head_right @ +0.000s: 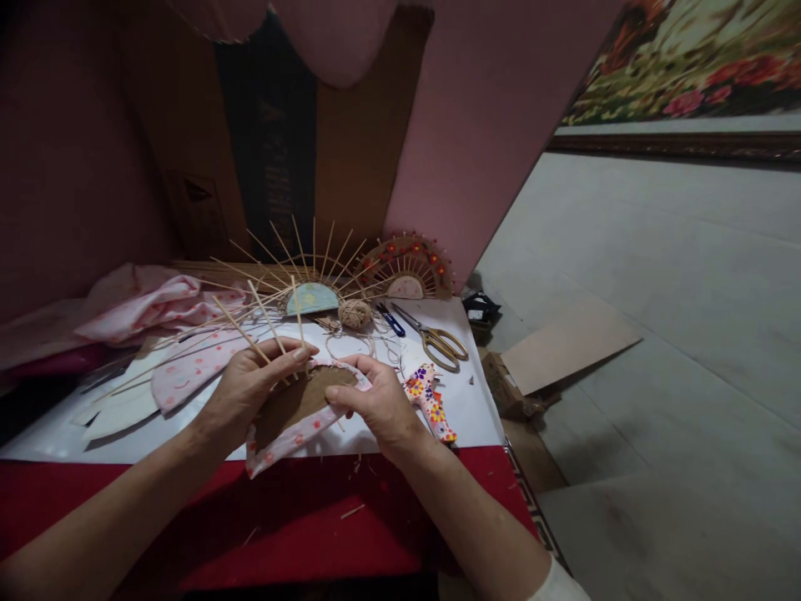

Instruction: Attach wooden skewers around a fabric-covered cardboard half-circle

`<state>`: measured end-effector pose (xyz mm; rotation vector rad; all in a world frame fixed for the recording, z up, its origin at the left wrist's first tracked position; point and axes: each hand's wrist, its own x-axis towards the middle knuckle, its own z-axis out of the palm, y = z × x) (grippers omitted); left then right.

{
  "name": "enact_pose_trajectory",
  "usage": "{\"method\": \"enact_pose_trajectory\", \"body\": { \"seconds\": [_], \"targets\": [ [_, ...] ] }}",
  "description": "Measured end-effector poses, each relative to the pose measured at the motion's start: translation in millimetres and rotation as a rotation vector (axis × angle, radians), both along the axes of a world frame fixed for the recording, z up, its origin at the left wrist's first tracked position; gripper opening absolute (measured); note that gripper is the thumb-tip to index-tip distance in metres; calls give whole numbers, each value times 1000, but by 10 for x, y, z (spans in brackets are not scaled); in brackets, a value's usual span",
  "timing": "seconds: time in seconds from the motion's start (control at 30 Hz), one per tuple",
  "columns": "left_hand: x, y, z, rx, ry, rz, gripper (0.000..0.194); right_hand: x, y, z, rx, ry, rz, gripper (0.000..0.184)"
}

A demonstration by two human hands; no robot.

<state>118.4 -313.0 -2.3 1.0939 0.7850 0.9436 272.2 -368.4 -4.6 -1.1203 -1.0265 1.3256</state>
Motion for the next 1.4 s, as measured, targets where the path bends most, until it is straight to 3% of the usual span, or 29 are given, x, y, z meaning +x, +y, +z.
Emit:
{"method": "enact_pose_trajectory", "body": {
  "seconds": [0.17,0.53,0.63,0.73,0.87,1.17,1.4],
  "targets": [
    [-17,6,12,-50,39,-49,38,0,12,-20,3,49,11,34],
    [-38,28,-44,-10,-14,-135,28,25,18,-101,0,25,-8,31],
    [-33,22,-2,-25,-55,-120,29,48,37,-104,39,16,-69,30],
    [-27,10,27,10,-56,-218,30,84,48,-98,106,-8,-153,29],
    [-28,3,21,46,58,-311,40,165,53,-55,120,-91,-146,32],
    [-44,-7,6,32,138,-451,35,334,215,181,159,-210,-8,31],
    [-47,-15,-20,-4,129,-471,39,262,205,190,202,-170,-69,28]
  ]
}}
